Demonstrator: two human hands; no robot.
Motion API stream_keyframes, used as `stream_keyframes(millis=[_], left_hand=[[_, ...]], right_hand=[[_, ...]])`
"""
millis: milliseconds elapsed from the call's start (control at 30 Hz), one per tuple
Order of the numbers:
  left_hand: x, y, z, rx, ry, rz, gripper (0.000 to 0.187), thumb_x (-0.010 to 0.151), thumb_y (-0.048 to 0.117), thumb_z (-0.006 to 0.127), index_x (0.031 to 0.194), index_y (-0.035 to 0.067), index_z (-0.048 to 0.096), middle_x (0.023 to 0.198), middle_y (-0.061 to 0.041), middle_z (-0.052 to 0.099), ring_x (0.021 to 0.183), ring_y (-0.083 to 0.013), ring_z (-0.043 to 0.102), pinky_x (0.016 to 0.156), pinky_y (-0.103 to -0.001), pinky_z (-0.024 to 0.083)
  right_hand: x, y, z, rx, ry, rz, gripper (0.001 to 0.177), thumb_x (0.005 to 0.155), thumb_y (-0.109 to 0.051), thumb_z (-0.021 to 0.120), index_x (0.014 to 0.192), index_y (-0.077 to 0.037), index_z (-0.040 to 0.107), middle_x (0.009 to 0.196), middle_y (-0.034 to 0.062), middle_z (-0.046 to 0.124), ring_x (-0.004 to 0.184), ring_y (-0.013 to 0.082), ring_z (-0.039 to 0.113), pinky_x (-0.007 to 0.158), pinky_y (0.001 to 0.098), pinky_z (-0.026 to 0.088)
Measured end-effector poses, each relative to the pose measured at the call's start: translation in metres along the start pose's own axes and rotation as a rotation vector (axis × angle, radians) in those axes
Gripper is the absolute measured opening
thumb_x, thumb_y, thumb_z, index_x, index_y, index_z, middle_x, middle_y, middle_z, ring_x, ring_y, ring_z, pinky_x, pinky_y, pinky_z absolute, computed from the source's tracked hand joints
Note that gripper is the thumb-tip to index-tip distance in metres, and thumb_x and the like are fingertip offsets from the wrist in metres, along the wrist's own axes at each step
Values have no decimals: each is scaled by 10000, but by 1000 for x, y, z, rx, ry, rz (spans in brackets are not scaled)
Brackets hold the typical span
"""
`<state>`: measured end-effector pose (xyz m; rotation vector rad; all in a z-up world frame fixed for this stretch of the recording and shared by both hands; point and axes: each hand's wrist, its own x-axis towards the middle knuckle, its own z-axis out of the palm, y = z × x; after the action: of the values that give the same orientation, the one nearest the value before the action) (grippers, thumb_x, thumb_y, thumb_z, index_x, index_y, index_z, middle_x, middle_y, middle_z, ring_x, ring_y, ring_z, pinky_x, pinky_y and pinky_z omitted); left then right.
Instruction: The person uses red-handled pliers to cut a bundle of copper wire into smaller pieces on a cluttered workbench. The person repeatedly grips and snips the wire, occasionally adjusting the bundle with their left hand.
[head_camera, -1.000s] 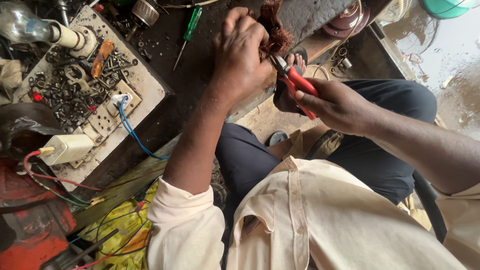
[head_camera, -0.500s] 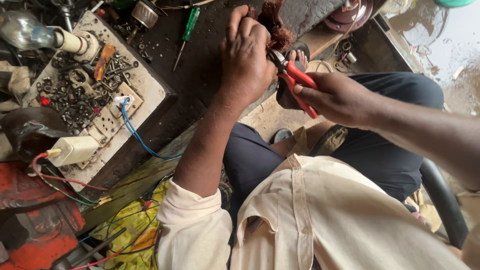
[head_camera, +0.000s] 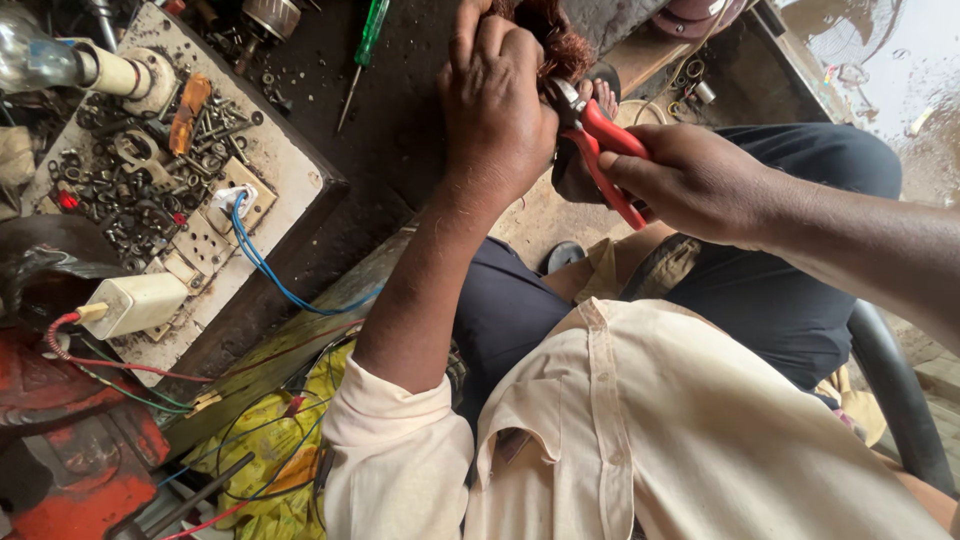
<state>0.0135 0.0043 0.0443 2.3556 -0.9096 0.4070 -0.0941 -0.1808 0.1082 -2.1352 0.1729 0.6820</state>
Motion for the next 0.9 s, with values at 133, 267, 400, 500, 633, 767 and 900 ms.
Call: stream_keyframes(millis=[133, 267, 400, 500, 633, 767, 900], left_hand=[[-2, 2, 0, -3, 28, 1, 300, 806, 21, 695, 1069, 61, 557, 1251, -152, 539, 1418, -397, 398, 1066, -564, 399], [-3, 6, 0, -6, 89, 1, 325, 797, 19, 702, 1091, 51, 566, 1242, -166, 546, 1427, -424, 380, 1081, -567, 416], [-3, 5, -1, -48, 70, -41, 324, 791, 26, 717, 1077, 43, 567, 1223, -185, 556, 1422, -429, 388, 1102, -564, 432], [-4, 5, 0, -71, 74, -50, 334, 784, 38, 738, 1071, 37, 567, 1222, -197, 561, 1413, -432, 388, 1096, -559, 430], [-5, 1, 2, -38, 88, -22, 332, 798, 35, 740, 1073, 30, 554, 1231, -220, 545, 1427, -430, 374, 1142, -554, 401], [-5, 1, 1, -29, 97, -6, 296, 843, 53, 766, 1054, 43, 559, 1168, -176, 558, 1447, -428, 365, 1188, -553, 365], [-5, 3, -2, -21, 50, -41, 327, 818, 78, 778, 1063, 53, 564, 1174, -170, 559, 1447, -432, 363, 1133, -554, 373]], right_hand=[[-1, -3, 5, -55, 31, -25, 402, 1039, -410, 479, 1227, -103, 658, 780, 113, 687, 724, 211, 656, 696, 393, 517], [1, -6, 9, -106, 93, -59, 401, 1015, -365, 491, 1277, -94, 626, 804, 129, 701, 767, 251, 698, 736, 409, 521], [1, 0, 16, -16, 156, -174, 381, 1028, -319, 521, 1298, -64, 605, 815, 124, 701, 773, 223, 705, 746, 386, 535], [4, 4, 21, 89, 175, -161, 366, 1024, -287, 533, 1310, -69, 604, 821, 123, 694, 761, 219, 678, 728, 385, 537], [7, 11, 30, 72, 210, -150, 349, 1039, -288, 543, 1292, -57, 609, 820, 120, 694, 751, 213, 678, 738, 386, 530], [15, 17, 37, 112, 258, -258, 310, 1042, -265, 555, 1235, -27, 600, 845, 114, 681, 785, 215, 688, 739, 394, 536], [21, 27, 41, 108, 268, -240, 253, 1056, -244, 561, 1185, -31, 604, 821, 127, 672, 767, 243, 691, 731, 416, 528]])
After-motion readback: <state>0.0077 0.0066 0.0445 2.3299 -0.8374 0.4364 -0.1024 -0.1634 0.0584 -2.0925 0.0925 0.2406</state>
